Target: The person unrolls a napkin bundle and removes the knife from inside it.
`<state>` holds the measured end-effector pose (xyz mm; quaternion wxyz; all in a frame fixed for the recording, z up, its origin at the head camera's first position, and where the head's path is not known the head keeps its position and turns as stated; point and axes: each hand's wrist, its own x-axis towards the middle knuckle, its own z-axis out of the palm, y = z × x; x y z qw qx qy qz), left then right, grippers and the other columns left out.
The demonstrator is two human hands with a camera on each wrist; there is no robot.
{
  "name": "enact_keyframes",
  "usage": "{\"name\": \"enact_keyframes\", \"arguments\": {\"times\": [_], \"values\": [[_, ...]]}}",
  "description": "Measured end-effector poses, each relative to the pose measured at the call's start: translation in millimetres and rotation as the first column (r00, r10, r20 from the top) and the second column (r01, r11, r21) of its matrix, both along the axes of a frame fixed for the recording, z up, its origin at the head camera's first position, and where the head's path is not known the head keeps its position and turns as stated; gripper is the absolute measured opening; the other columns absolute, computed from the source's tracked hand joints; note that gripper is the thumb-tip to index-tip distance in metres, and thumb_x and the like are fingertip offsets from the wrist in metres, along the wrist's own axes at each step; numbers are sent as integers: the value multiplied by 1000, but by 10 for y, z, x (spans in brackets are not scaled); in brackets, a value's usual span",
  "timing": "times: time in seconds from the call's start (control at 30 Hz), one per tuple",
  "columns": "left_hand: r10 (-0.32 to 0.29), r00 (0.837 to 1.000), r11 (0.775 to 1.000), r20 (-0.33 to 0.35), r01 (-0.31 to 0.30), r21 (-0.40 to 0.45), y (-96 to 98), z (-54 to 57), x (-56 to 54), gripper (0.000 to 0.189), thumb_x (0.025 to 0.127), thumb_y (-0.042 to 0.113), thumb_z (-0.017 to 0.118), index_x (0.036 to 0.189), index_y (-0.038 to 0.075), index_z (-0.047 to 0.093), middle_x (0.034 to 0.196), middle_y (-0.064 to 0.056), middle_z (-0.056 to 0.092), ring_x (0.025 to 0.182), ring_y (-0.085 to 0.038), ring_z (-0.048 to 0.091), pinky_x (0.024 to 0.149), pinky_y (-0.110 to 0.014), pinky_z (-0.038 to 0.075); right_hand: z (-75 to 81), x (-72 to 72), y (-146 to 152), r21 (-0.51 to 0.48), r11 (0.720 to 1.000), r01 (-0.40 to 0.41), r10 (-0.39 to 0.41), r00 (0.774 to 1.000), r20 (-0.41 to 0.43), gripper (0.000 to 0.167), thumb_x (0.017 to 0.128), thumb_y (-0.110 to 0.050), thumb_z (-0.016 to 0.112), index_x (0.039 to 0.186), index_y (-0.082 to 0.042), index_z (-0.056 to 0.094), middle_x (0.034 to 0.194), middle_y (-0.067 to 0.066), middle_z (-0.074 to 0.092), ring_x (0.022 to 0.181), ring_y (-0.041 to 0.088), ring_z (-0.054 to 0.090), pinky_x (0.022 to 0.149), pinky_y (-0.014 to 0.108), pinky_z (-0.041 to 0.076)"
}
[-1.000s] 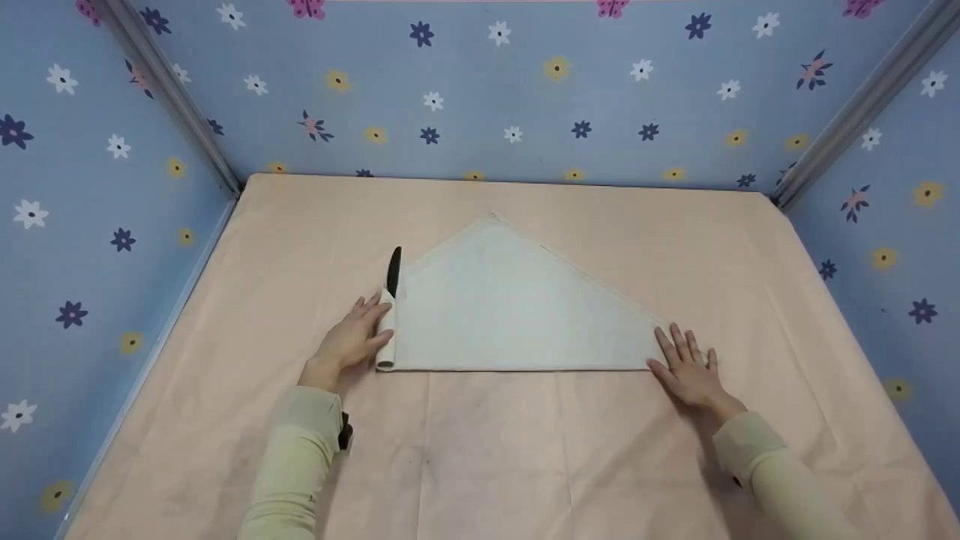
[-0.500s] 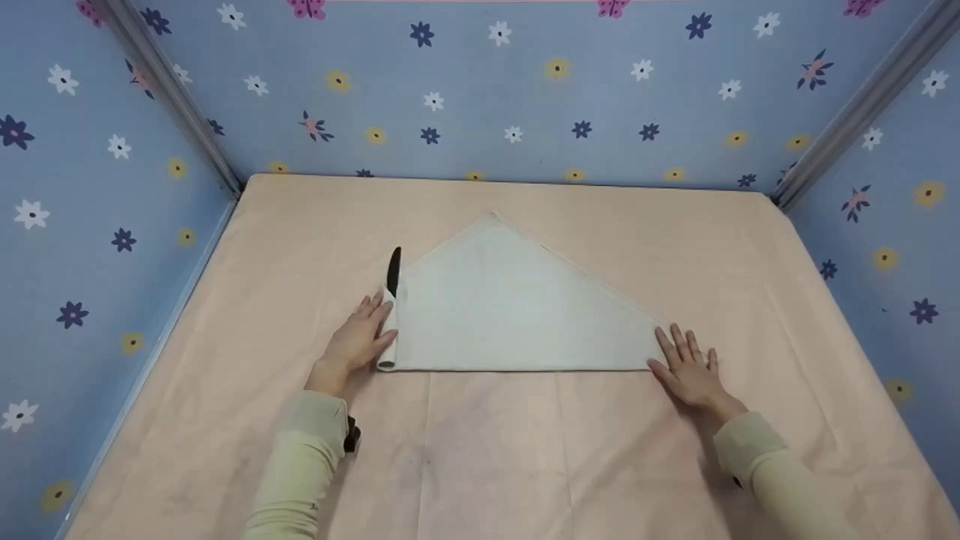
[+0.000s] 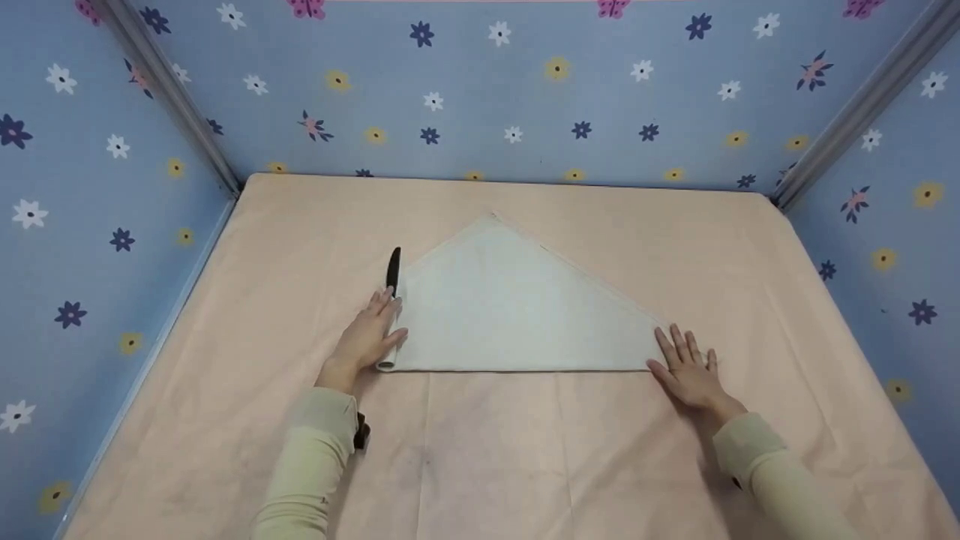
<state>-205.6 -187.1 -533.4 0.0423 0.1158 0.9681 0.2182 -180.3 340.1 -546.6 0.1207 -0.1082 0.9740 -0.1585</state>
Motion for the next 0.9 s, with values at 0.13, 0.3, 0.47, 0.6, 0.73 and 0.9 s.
{"name": "enact_keyframes", "arguments": {"times": [0.13,0.3,0.47,0.6,0.73,0.9], "values": [[-15,1000,1000,18,15,-4,-11,-28,-22,58,89,32,51,136,4,33,146,-13,14,133,-31,8,103,-51,17,4,-2,2,-2,1000,3,-3,1000,0,66,94,-45,30,142,-5,9,146,20,-6,130,40,-9,95,62,-13],[-43,999,999,23,42,20,-38,-59,-35,58,89,33,51,136,3,33,146,-14,13,133,-32,7,103,-50,18,11,0,7,-20,1000,-2,2,1000,3,65,94,-44,30,143,-7,7,146,19,-6,130,39,-10,95,61,-13],[-51,998,997,36,50,52,-69,-66,-35,58,89,34,52,136,4,34,146,-14,11,133,-32,7,103,-49,18,7,5,5,-31,1000,0,0,1000,-4,64,94,-43,31,142,-7,9,146,20,-5,130,39,-9,95,61,-12],[-50,997,998,52,47,52,-86,-72,-38,58,89,35,51,136,5,35,147,-13,11,133,-31,6,103,-49,18,9,14,1,-35,999,4,-4,1000,-12,64,94,-43,31,142,-6,10,146,20,-4,130,39,-8,95,61,-11],[-48,997,998,68,44,50,-103,-70,-37,58,89,36,51,136,6,35,147,-13,11,133,-31,6,103,-49,20,14,14,1,-40,999,1,-2,1000,-16,65,94,-43,32,142,-5,11,145,21,-3,130,40,-8,95,62,-11],[-46,996,998,80,43,49,-129,-58,-25,58,89,36,50,136,5,35,147,-13,10,133,-31,6,103,-48,19,7,7,4,-21,1000,3,-3,1000,-4,66,94,-45,30,142,-6,10,146,20,-5,130,39,-9,95,61,-12]]}}
